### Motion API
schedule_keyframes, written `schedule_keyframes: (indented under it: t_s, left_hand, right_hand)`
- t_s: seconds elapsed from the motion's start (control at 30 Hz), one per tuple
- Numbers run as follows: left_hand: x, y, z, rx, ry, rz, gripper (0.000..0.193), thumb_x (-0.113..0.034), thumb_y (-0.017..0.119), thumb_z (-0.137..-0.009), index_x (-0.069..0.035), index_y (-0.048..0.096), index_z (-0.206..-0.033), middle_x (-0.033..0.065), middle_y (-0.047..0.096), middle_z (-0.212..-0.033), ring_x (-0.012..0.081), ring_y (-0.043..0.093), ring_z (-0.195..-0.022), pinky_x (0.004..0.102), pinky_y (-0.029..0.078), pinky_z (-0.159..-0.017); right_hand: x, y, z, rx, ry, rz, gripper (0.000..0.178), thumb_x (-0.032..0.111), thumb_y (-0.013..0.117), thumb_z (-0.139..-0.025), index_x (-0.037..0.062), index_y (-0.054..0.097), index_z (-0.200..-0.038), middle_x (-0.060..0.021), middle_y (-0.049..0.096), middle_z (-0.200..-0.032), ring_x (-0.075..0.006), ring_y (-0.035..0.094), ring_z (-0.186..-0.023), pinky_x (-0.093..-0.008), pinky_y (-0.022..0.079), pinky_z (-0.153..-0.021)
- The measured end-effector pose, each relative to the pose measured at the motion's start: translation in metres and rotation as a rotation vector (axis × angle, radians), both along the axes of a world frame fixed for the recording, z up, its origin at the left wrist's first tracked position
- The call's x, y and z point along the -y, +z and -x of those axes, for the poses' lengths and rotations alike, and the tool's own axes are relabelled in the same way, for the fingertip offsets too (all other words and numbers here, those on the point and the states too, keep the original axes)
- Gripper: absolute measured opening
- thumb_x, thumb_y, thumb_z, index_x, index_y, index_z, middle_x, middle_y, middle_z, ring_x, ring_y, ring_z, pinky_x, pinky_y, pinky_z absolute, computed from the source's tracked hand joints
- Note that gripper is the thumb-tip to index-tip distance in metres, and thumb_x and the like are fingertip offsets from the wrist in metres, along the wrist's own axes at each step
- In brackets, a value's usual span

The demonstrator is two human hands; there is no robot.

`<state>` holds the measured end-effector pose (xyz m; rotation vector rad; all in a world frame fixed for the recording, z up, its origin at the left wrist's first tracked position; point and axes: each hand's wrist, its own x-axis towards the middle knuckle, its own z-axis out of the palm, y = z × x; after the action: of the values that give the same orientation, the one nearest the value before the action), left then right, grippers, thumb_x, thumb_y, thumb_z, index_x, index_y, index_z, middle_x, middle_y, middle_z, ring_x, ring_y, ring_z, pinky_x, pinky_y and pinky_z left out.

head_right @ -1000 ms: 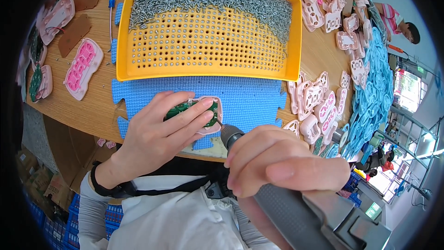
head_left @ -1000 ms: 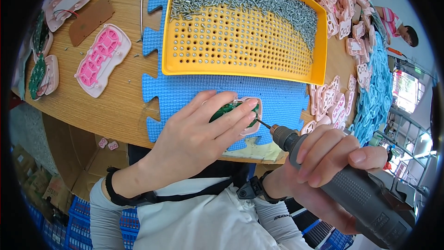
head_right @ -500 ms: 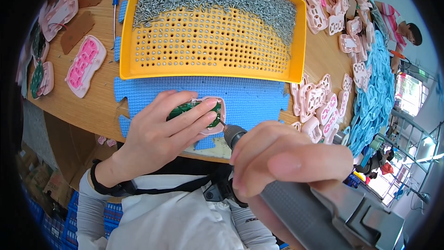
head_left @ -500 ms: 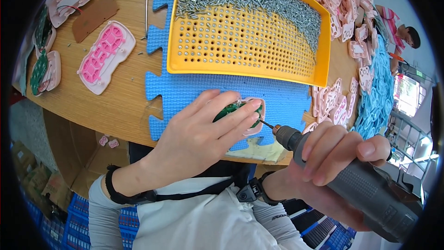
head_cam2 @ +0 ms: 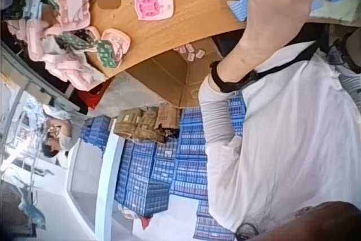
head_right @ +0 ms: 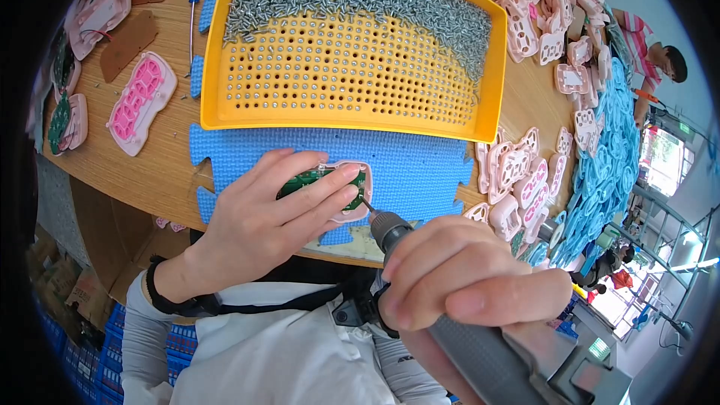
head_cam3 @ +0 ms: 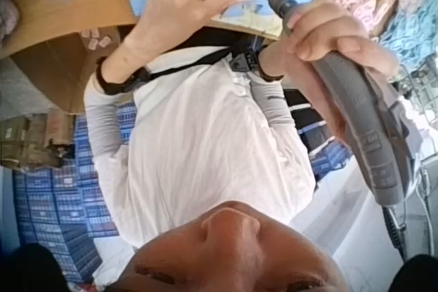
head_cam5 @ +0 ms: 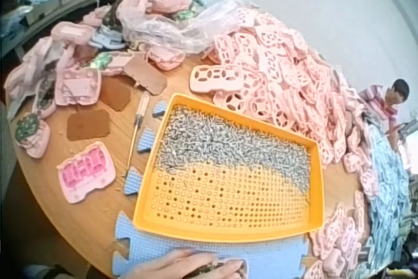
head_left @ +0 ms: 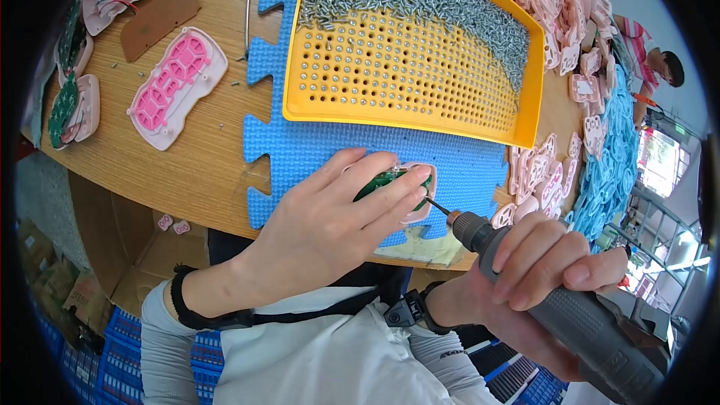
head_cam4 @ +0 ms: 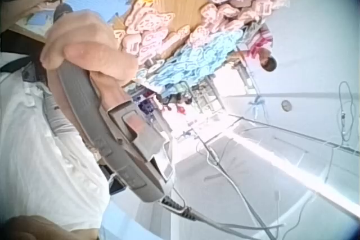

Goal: Assemble electronic toy components including circuit boards and plastic casings using an electric screwdriver.

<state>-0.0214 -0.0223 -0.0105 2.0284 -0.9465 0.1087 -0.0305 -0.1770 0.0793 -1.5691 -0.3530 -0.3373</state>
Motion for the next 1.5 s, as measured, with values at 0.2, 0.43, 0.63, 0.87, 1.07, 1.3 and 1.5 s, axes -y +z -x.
schedule_keyframes:
  t_s: [0.2,0.43,0.63,0.87,1.07,1.3,1.5]
  left_hand:
    - [-0.001,-0.001,-0.001,0.011,0.001,0.002,0.042,-0.014,0.068,-0.064,-0.002,0.059,-0.103,0.0036,0.056,-0.112,0.0248,0.053,-0.093,0.0359,0.047,-0.072]
    - [-0.006,0.004,-0.003,0.035,-0.026,-0.062,0.043,-0.012,0.068,-0.064,-0.003,0.059,-0.105,0.0045,0.055,-0.114,0.0262,0.052,-0.100,0.0368,0.047,-0.076]
    - [-0.021,0.023,-0.004,-0.002,-0.006,-0.037,0.046,-0.013,0.067,-0.066,-0.008,0.057,-0.111,0.0097,0.052,-0.119,0.0282,0.051,-0.106,0.0380,0.044,-0.085]
    - [-0.094,0.024,-0.007,0.093,0.694,-0.200,0.052,-0.006,0.071,-0.067,-0.002,0.052,-0.115,0.0136,0.054,-0.114,0.0247,0.053,-0.097,0.0311,0.043,-0.078]
    - [-0.112,0.011,-0.008,-0.093,0.832,-0.177,0.059,-0.011,0.073,-0.066,-0.001,0.047,-0.118,0.0135,0.051,-0.112,0.0285,0.044,-0.108,0.0369,0.034,-0.093]
    - [-0.116,0.004,-0.005,-0.098,0.768,0.076,0.052,-0.001,0.065,-0.072,-0.001,0.041,-0.118,0.0124,0.050,-0.111,0.0204,0.050,-0.102,0.0320,0.037,-0.090]
    - [-0.109,0.013,0.000,-0.448,0.550,0.703,0.056,0.006,0.049,-0.076,-0.007,0.029,-0.126,0.0196,0.046,-0.117,0.0236,0.043,-0.114,0.0344,0.029,-0.100]
  right_hand:
    - [0.002,0.000,0.000,-0.007,0.028,-0.008,0.066,0.066,0.052,-0.072,0.0053,0.042,-0.096,-0.0016,0.050,-0.056,-0.0101,0.048,-0.044,-0.0217,0.038,-0.045]
    - [0.015,0.004,-0.001,0.093,0.022,-0.109,0.072,0.063,0.058,-0.071,0.0020,0.041,-0.106,-0.0018,0.047,-0.057,-0.0104,0.045,-0.046,-0.0215,0.037,-0.048]
    - [0.045,-0.001,0.002,-0.044,-0.395,-0.136,0.101,0.083,0.030,-0.067,-0.0038,0.035,-0.120,-0.0069,0.044,-0.062,-0.0128,0.042,-0.054,-0.0251,0.036,-0.058]
    - [0.069,-0.024,0.015,-0.119,-0.530,-0.114,0.096,0.075,0.029,-0.075,-0.0021,0.021,-0.132,-0.0211,0.051,-0.102,-0.0257,0.050,-0.098,-0.0354,0.036,-0.090]
    - [0.069,-0.043,0.043,-0.161,-0.789,0.100,0.050,0.030,0.043,-0.091,0.0024,0.027,-0.129,-0.0142,0.047,-0.113,-0.0243,0.048,-0.105,-0.0356,0.036,-0.092]
    - [0.047,-0.047,0.050,-0.247,-0.152,0.533,0.049,0.005,0.070,-0.068,0.0019,0.049,-0.112,-0.0129,0.054,-0.109,-0.0259,0.052,-0.099,-0.0335,0.042,-0.083]
    - [0.038,-0.050,0.022,-0.235,0.020,0.666,0.059,0.012,0.073,-0.062,0.0072,0.049,-0.116,-0.0099,0.052,-0.115,-0.0299,0.043,-0.110,-0.0383,0.034,-0.093]
